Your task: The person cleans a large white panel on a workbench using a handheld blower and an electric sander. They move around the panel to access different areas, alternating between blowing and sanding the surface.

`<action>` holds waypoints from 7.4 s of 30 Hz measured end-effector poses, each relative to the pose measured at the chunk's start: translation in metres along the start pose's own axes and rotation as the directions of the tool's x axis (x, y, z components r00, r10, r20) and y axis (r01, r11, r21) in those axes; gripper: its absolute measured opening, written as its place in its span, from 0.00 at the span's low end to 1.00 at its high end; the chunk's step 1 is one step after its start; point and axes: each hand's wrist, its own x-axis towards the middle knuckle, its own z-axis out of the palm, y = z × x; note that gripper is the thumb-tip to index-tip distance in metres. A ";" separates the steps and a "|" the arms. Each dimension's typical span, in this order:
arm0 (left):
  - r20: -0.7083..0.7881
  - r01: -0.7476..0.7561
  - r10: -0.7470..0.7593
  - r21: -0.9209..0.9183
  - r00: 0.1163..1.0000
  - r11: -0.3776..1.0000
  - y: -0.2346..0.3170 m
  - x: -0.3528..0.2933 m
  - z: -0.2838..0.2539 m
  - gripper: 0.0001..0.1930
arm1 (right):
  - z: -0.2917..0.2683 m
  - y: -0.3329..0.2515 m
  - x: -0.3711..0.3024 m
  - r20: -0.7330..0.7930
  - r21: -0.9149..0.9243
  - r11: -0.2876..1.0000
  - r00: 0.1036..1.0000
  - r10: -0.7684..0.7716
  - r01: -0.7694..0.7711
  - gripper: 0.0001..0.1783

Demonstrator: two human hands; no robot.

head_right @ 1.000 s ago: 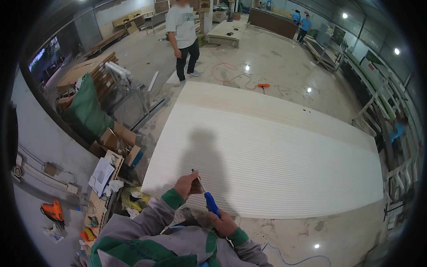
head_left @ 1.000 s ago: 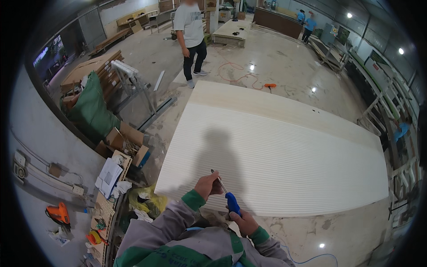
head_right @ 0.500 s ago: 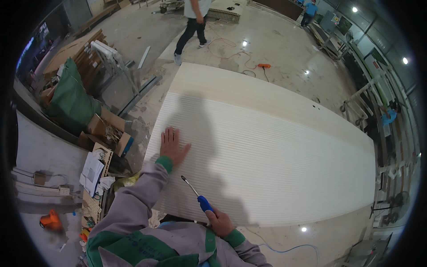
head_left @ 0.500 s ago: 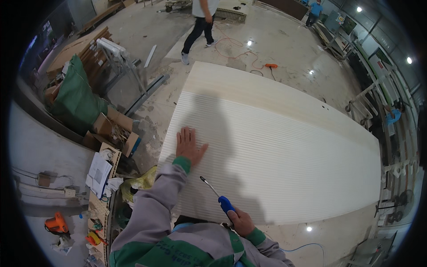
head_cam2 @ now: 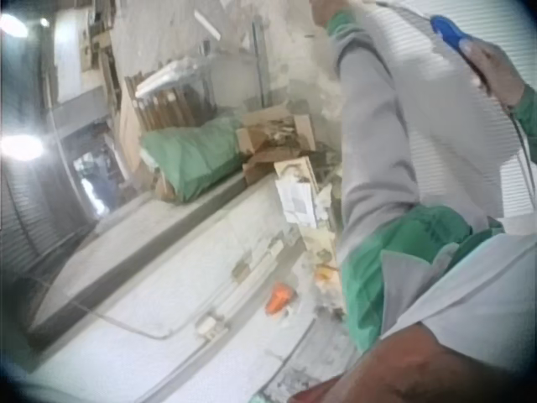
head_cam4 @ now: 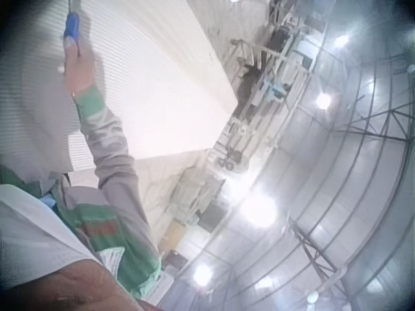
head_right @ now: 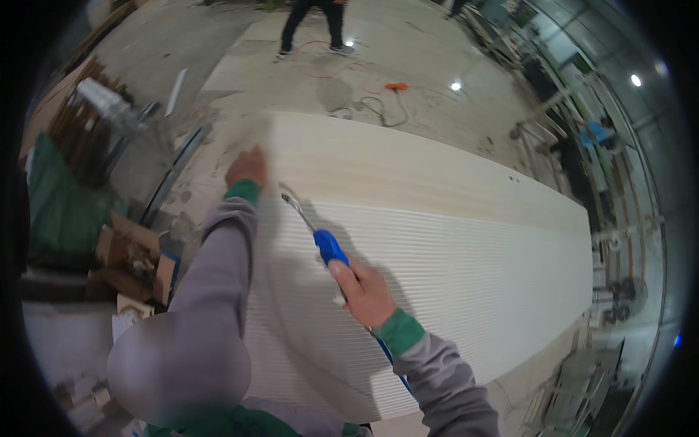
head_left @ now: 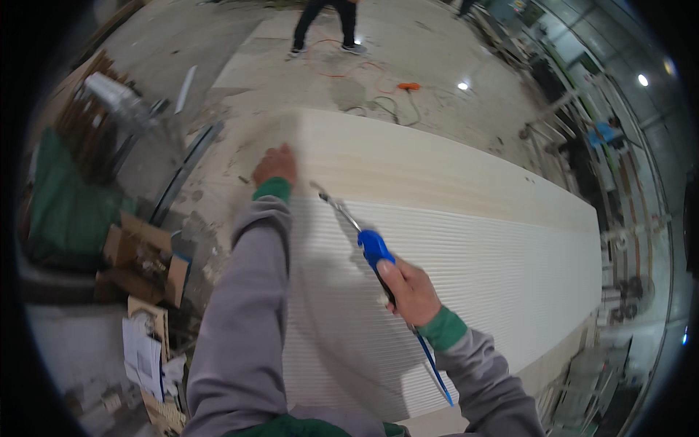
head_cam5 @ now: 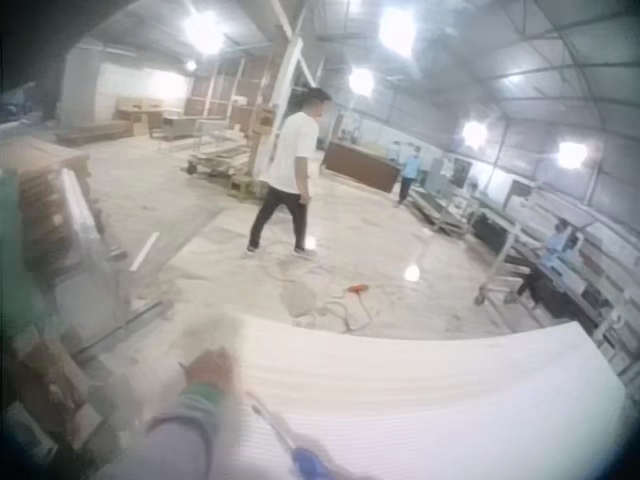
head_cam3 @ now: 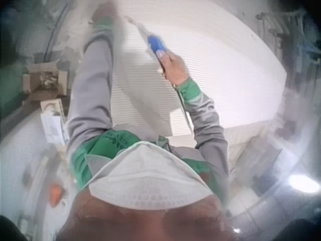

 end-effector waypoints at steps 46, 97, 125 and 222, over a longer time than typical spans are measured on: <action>0.077 0.069 -0.058 -0.162 0.995 0.984 -0.311 -0.494 0.013 0.47 | 0.043 0.387 -0.496 0.051 0.503 0.859 0.995 0.082 -0.097 0.27; 0.433 0.436 -0.350 -0.897 0.831 -0.077 -0.296 -0.603 0.031 0.33 | 0.069 0.438 -0.534 -0.122 0.403 0.909 0.991 -0.063 0.107 0.24; 0.170 0.344 -0.355 -0.785 0.919 0.515 -0.342 -0.572 0.044 0.32 | 0.065 0.398 -0.523 -0.001 0.122 0.975 0.982 -0.186 0.185 0.29; 0.167 -0.227 0.313 -0.396 0.935 0.890 -0.332 -0.567 -0.013 0.52 | 0.075 0.345 -0.425 0.190 0.260 0.920 0.950 0.248 -0.293 0.28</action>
